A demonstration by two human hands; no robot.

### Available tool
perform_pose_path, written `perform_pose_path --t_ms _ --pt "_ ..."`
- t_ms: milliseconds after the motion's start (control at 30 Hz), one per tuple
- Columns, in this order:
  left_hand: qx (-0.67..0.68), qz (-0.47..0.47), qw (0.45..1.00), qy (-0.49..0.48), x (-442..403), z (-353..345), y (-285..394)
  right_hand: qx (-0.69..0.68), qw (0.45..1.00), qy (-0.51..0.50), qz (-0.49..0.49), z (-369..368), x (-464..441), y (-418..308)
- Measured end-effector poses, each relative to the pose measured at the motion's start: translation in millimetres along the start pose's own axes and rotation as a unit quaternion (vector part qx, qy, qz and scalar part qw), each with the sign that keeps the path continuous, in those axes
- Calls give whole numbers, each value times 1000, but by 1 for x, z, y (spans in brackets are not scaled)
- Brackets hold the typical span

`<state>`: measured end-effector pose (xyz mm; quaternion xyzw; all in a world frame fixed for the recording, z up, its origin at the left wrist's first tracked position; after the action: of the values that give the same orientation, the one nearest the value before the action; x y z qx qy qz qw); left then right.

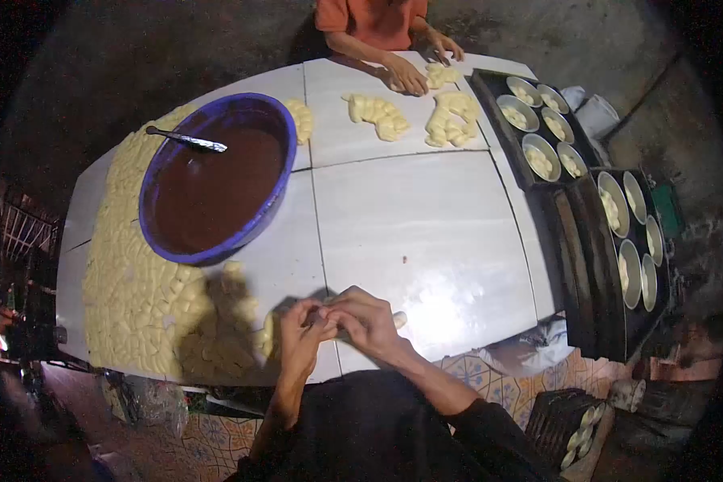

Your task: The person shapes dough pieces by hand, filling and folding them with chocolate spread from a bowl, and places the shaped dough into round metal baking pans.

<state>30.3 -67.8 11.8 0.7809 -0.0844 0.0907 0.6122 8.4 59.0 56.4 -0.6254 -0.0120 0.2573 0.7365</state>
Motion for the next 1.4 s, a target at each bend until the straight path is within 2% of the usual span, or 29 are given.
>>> perform_pose_path --t_ms 100,167,200,233,300,333,367,433,467,500,567,633,667,700,733,767,833,900,967,1000,1033,1100,1133,1200,1233,1300,1333,1367,1400 --pt "-43 20 999 6 0 -11 -16 12 996 12 -87 8 17 15" --pt "-71 -29 997 -27 -5 -18 -25 25 988 112 -103 30 12 3" --pt "-44 -65 995 -58 -6 -26 -25 56 988 49 -137 30 27 33" --pt "-19 -103 991 -88 -6 -37 -15 -29 975 -22 -219 22 39 55" --pt "92 5 985 -145 5 -51 -29 -318 850 -169 -384 -3 76 71" --pt "129 -16 982 -134 9 -55 -15 -336 833 -206 -388 -2 76 52" --pt "165 -35 978 -123 12 -59 -2 -310 868 -169 -348 11 72 47" --pt "119 -116 984 -67 1 -33 6 -63 955 -108 -269 41 55 56" --pt "102 -136 985 -29 2 -20 17 9 939 -74 -336 54 54 69" --pt "43 -127 991 10 -6 3 10 102 962 -77 -243 60 48 80" --pt "-1 -130 987 97 -7 43 9 -81 939 -72 -327 50 62 125" --pt "-141 -172 950 219 20 84 20 -112 939 -75 -316 51 57 110" --pt "-105 -194 953 207 28 104 9 74 967 -34 -242 70 51 96" --pt "-110 -197 948 225 38 120 -4 252 956 13 -151 75 32 65" --pt "-168 -171 934 266 48 134 -19 217 955 10 -203 67 26 59" --pt "-224 -141 915 305 57 145 -29 215 966 -30 -139 42 16 59" --pt "-281 -172 918 223 53 142 -50 52 983 -112 -134 -36 -5 61" --pt "-447 -150 861 193 53 111 -27 138 979 -143 -34 -108 -25 52" --pt "-603 -67 782 141 48 101 -42 322 931 -171 19 -152 -28 52" --pt "-640 -47 758 120 48 101 -43 313 937 -142 56 -160 -31 44" --pt "-639 -46 757 128 50 104 -40 267 950 -162 30 -164 -29 50" --pt "-654 -7 745 128 52 107 -42 54 926 -294 -232 -166 -7 80" --pt "-684 2 719 122 49 106 -45 6 939 -265 -219 -154 -5 74" --pt "-677 32 725 121 45 105 -38 -86 971 -163 -150 -111 -11 59" --pt "-671 65 729 118 44 105 -38 -145 970 -97 -171 -78 -16 46" --pt "-660 69 740 104 46 108 -47 -396 904 7 -162 -7 -25 20" --pt "-663 65 740 97 47 108 -50 -452 883 -9 -124 26 -25 22" --pt "-666 55 738 89 44 106 -50 -572 820 -20 -21 47 -34 1" --pt "-658 39 748 84 45 102 -42 -615 784 -24 -85 54 -35 16"
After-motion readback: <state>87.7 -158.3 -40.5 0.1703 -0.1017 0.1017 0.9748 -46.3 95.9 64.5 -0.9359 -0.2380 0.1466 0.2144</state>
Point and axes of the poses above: each hand's wrist, its own x-axis away from the middle knuckle, its own z-axis out of the back of the hand, y = z × x, the point moved 9 cm from there along -x, towards the middle knuckle, and after that the axes turned 3 degrees about -y, right-handed, at the moved point
